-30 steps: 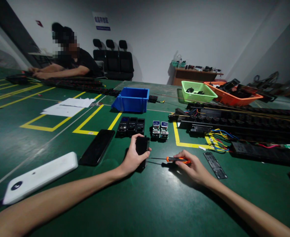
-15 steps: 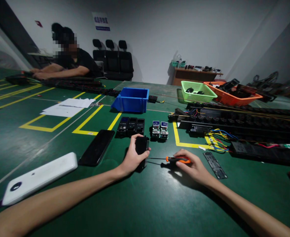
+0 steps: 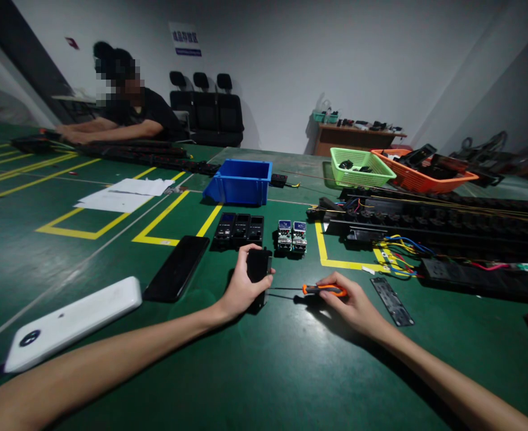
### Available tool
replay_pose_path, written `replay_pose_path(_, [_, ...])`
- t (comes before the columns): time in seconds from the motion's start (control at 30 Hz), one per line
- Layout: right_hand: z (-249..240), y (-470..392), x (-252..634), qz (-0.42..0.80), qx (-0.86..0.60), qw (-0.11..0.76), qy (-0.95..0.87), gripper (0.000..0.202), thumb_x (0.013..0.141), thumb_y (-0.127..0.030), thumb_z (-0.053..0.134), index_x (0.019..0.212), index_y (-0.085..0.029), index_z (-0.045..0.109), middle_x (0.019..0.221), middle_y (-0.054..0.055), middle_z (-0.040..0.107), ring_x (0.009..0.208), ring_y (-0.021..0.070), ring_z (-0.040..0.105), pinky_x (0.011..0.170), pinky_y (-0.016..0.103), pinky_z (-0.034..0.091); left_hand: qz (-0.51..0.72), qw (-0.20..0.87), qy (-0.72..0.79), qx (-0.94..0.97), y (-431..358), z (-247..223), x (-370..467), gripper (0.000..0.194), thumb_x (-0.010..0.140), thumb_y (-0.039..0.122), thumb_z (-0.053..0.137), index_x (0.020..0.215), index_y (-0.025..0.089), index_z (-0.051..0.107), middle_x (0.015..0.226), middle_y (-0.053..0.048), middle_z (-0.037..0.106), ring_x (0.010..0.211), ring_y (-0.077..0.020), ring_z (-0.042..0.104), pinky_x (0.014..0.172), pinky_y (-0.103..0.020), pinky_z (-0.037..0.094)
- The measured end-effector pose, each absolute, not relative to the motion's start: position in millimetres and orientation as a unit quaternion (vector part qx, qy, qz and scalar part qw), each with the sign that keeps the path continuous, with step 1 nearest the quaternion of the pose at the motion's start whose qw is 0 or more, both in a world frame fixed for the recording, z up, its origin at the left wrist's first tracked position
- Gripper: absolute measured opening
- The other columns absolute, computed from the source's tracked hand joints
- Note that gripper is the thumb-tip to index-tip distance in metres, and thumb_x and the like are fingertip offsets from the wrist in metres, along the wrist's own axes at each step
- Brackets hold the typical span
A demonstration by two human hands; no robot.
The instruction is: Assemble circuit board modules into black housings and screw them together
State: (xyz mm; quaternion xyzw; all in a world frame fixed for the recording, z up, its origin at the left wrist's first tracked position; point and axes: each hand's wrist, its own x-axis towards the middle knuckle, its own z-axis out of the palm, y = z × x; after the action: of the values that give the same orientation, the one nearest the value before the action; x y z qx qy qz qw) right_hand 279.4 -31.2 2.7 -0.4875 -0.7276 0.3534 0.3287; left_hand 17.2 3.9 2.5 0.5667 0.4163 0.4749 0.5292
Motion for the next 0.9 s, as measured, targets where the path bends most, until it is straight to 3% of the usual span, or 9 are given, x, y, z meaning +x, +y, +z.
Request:
replay_pose_path(0.17, [1.0, -32.1, 280.1, 0.338, -0.474, 0.344, -0.737, 0.018, 0.089, -0.035, 0.058, 0.097, -0.019, 0.062, 0.094, 0.008, 0.068, 0.084, 0.0208, 0.063, 0.075, 0.034, 0.048, 0.474, 0.529, 0.415, 0.569, 3.8, 2.9, 17.9, 0.057, 0.075, 0.022, 0.066, 0.119, 0.025, 0.029, 0.089, -0.002, 0.062, 0.069, -0.0137, 0.064, 0.061, -0.026, 0.052])
replay_pose_path(0.5, [-0.1, -28.5, 279.0, 0.298, -0.402, 0.395, -0.771, 0.010, 0.087, -0.030, 0.061, 0.086, -0.020, 0.064, 0.087, 0.006, 0.062, 0.080, 0.0196, 0.060, 0.073, 0.034, 0.047, 0.477, 0.521, 0.420, 0.569, 4.4, 3.9, 18.3, 0.057, 0.073, 0.022, 0.067, 0.117, 0.024, 0.031, 0.087, -0.001, 0.062, 0.073, -0.0149, 0.065, 0.064, -0.027, 0.052])
replay_pose_path(0.7, [2.5, -32.9, 281.6, 0.324, -0.456, 0.342, -0.755, 0.029, 0.090, -0.035, 0.057, 0.116, -0.022, 0.055, 0.107, 0.008, 0.064, 0.097, 0.0228, 0.061, 0.083, 0.035, 0.047, 0.470, 0.529, 0.416, 0.571, 4.2, 2.8, 17.5, 0.057, 0.074, 0.022, 0.067, 0.118, 0.025, 0.030, 0.089, -0.002, 0.062, 0.071, -0.0142, 0.064, 0.062, -0.026, 0.052])
replay_pose_path(0.9, [0.1, -33.6, 280.9, 0.312, -0.480, 0.317, -0.756, 0.019, 0.092, -0.036, 0.053, 0.101, -0.020, 0.058, 0.091, 0.005, 0.066, 0.080, 0.0193, 0.061, 0.071, 0.031, 0.047, 0.471, 0.518, 0.418, 0.579, 4.0, 3.4, 17.8, 0.056, 0.074, 0.021, 0.066, 0.117, 0.025, 0.030, 0.089, -0.002, 0.061, 0.073, -0.0146, 0.064, 0.062, -0.025, 0.052])
